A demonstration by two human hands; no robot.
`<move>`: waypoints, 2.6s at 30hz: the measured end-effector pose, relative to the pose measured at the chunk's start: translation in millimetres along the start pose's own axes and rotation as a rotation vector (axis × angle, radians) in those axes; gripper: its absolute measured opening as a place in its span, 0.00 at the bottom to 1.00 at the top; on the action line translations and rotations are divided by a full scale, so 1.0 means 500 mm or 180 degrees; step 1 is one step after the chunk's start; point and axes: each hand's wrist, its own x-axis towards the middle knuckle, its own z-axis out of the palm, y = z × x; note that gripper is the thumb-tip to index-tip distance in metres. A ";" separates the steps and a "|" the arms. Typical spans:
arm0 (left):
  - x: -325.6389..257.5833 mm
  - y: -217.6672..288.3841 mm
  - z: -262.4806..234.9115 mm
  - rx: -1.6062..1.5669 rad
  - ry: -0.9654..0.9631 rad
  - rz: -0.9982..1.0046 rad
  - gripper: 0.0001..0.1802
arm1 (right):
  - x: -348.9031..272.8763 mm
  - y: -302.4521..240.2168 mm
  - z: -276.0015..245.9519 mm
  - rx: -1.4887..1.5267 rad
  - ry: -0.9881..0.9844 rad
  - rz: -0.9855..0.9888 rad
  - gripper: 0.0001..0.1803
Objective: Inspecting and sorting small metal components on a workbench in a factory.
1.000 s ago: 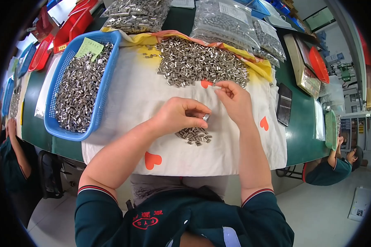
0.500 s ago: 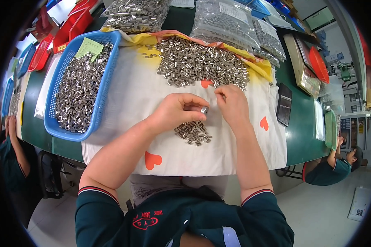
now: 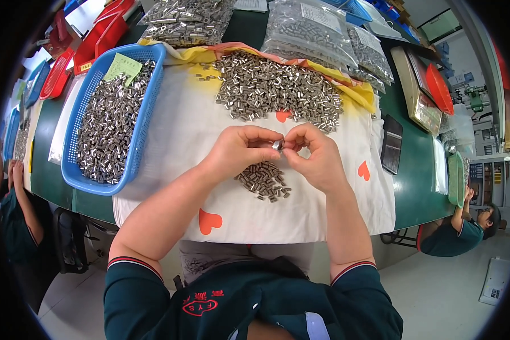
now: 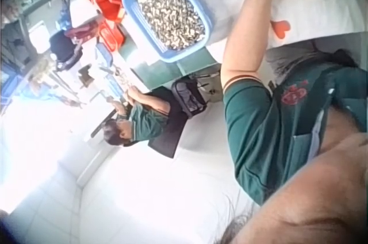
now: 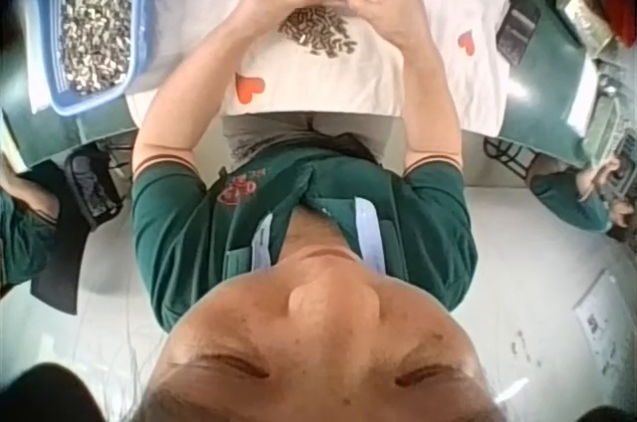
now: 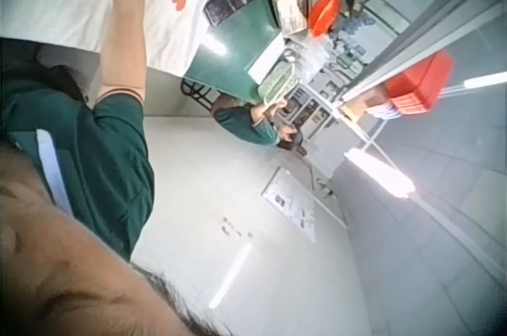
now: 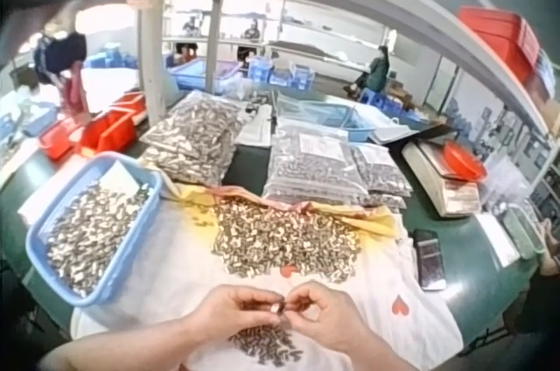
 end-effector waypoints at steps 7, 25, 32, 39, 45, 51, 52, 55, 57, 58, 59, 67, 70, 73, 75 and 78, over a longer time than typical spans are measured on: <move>0.001 -0.002 0.008 0.0615 0.0200 0.0069 0.15 | -0.007 -0.002 0.018 -0.1381 0.0348 -0.0804 0.08; 0.001 0.003 0.002 0.0406 0.0012 -0.0107 0.16 | 0.000 -0.010 -0.014 -0.0366 -0.0225 0.0091 0.08; 0.000 -0.013 0.007 0.1105 -0.0140 -0.0010 0.15 | 0.028 0.033 -0.033 -0.0384 0.0189 0.0248 0.07; 0.005 -0.001 -0.003 0.0150 0.0017 -0.0058 0.15 | 0.063 0.079 0.007 -0.2762 0.0996 -0.0722 0.05; 0.008 -0.004 -0.013 -0.0405 -0.0077 -0.0034 0.17 | 0.039 0.065 -0.001 -0.2441 0.0515 -0.0272 0.04; 0.005 0.006 -0.009 -0.0099 0.0016 -0.0146 0.19 | 0.009 0.016 -0.013 -0.0390 0.0250 0.0201 0.04; 0.005 0.006 -0.008 -0.0003 0.0056 -0.0102 0.19 | 0.005 0.011 -0.015 -0.0171 0.0006 0.0070 0.04; 0.005 -0.001 -0.006 0.0205 0.0089 -0.0030 0.19 | 0.003 0.005 -0.006 -0.0326 0.0079 -0.0036 0.04; 0.003 -0.005 -0.005 0.0316 0.0099 0.0006 0.19 | 0.001 -0.003 -0.007 -0.0388 0.0062 0.0001 0.04; 0.003 -0.006 -0.005 0.0360 0.0094 0.0013 0.18 | 0.000 -0.004 -0.006 -0.0453 0.0042 0.0031 0.04; 0.001 -0.007 -0.005 0.0404 0.0091 0.0022 0.18 | -0.001 -0.003 -0.004 -0.0448 0.0034 0.0026 0.04; 0.000 -0.003 0.005 0.0573 0.0326 0.0022 0.17 | -0.003 0.006 0.003 -0.1040 0.0162 -0.0546 0.06; -0.001 -0.003 0.000 0.0582 0.0239 -0.0042 0.17 | 0.003 0.003 -0.017 -0.0612 -0.0219 0.0064 0.06; 0.000 -0.011 0.002 0.0773 0.0097 -0.0046 0.17 | 0.008 0.013 -0.022 -0.0296 -0.0263 0.0361 0.07; -0.002 -0.011 0.005 0.0739 0.0031 0.0006 0.17 | 0.017 0.032 -0.041 -0.0414 0.0100 0.0433 0.07; -0.003 0.002 0.016 0.1199 -0.0174 -0.0088 0.17 | 0.037 0.065 -0.041 -0.0728 0.0803 0.0681 0.07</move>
